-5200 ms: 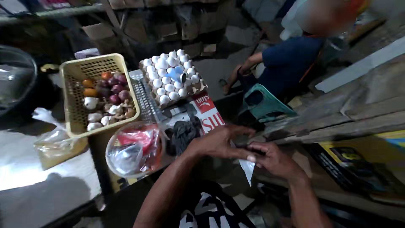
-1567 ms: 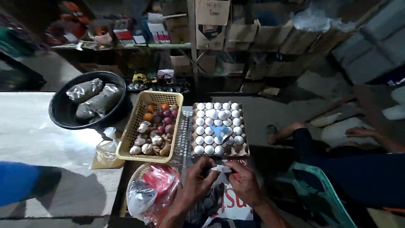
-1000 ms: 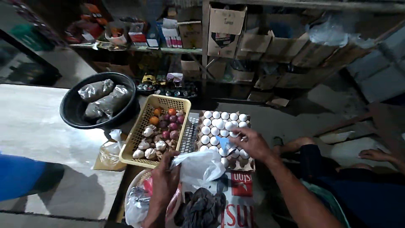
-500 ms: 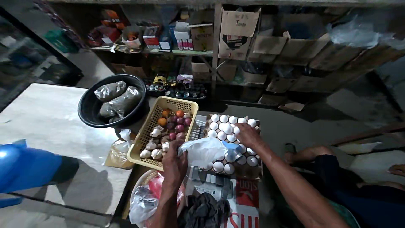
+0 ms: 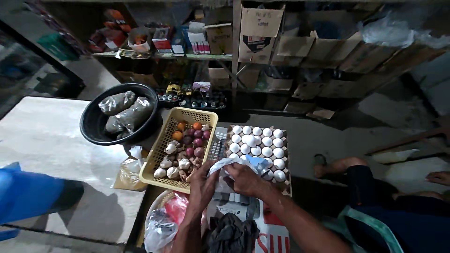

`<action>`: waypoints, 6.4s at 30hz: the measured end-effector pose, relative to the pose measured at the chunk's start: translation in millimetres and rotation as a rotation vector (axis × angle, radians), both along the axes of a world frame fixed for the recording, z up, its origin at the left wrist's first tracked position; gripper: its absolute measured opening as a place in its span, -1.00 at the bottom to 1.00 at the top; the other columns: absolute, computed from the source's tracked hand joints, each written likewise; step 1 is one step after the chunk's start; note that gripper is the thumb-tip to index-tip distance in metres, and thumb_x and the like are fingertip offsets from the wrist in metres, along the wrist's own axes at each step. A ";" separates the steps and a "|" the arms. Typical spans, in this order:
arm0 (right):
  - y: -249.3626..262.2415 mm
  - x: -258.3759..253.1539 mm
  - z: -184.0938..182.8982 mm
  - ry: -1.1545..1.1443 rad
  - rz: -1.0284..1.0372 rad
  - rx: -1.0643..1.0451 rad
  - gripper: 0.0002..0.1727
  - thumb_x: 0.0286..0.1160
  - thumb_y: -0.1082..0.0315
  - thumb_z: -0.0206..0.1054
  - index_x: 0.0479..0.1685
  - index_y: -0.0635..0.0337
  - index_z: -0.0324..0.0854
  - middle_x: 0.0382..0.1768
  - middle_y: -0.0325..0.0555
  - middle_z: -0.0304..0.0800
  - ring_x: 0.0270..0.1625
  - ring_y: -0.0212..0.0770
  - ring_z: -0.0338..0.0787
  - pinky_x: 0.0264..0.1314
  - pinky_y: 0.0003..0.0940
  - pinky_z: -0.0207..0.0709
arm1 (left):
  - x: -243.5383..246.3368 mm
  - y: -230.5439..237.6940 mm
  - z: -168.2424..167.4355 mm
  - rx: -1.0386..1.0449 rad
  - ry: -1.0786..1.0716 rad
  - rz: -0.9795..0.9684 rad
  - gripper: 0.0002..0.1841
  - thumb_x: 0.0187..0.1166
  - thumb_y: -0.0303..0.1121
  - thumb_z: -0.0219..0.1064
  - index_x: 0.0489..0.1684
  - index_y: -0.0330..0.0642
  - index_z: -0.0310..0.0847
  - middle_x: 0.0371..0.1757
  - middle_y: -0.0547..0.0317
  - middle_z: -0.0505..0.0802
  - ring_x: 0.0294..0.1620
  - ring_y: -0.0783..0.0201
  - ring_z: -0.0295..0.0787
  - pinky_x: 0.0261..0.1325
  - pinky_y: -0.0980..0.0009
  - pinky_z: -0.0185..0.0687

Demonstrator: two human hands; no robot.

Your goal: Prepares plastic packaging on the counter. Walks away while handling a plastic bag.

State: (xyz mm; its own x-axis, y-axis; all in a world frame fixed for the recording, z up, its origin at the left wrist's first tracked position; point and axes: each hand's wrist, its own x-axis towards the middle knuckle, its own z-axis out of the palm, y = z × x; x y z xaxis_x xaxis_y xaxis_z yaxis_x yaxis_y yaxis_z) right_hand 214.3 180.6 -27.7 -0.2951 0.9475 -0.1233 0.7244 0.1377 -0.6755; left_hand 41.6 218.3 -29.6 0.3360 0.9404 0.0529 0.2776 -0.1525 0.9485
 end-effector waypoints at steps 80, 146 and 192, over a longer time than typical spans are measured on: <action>-3.1 -79.7 47.1 -0.284 -0.053 0.080 -0.55 0.58 0.49 0.21 0.39 0.60 0.54 0.44 0.49 0.59 0.46 0.36 0.67 0.50 0.20 0.51 | -45.0 4.6 59.1 0.242 -0.162 -0.060 -0.75 0.63 -0.49 0.23 0.03 -0.48 0.77 -0.14 -0.11 0.90 -0.13 0.25 0.85 0.10 0.30 0.73; 155.6 -415.0 -14.7 -0.235 0.011 0.304 -0.60 0.56 0.23 0.43 0.28 0.27 0.73 0.24 0.24 0.76 0.28 0.20 0.78 0.31 0.14 0.65 | -471.5 75.4 -48.7 0.152 0.190 0.338 -0.71 0.67 -0.43 0.17 0.17 -0.41 0.70 -0.14 -0.17 0.89 -0.28 0.09 0.90 -0.11 0.10 0.85; 176.8 -373.5 -45.5 -0.351 -0.410 -0.049 -0.61 0.66 0.28 0.32 0.36 0.28 0.65 0.15 0.24 0.81 0.19 0.28 0.80 0.26 0.38 0.56 | -496.1 22.1 -85.2 -0.037 -0.266 0.457 -0.55 0.59 -0.34 0.41 0.32 -0.51 0.56 0.15 -0.07 0.82 -0.13 0.37 0.87 -0.08 0.41 0.88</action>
State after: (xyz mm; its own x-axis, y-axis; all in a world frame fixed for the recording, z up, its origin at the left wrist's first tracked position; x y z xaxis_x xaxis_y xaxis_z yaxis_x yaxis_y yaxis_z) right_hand -159.2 357.4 -73.2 0.1643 0.9669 -0.1951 0.8955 -0.2292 -0.3816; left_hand -454.5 240.4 -114.8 -0.1291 0.9906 0.0444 0.0571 -0.0372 0.9977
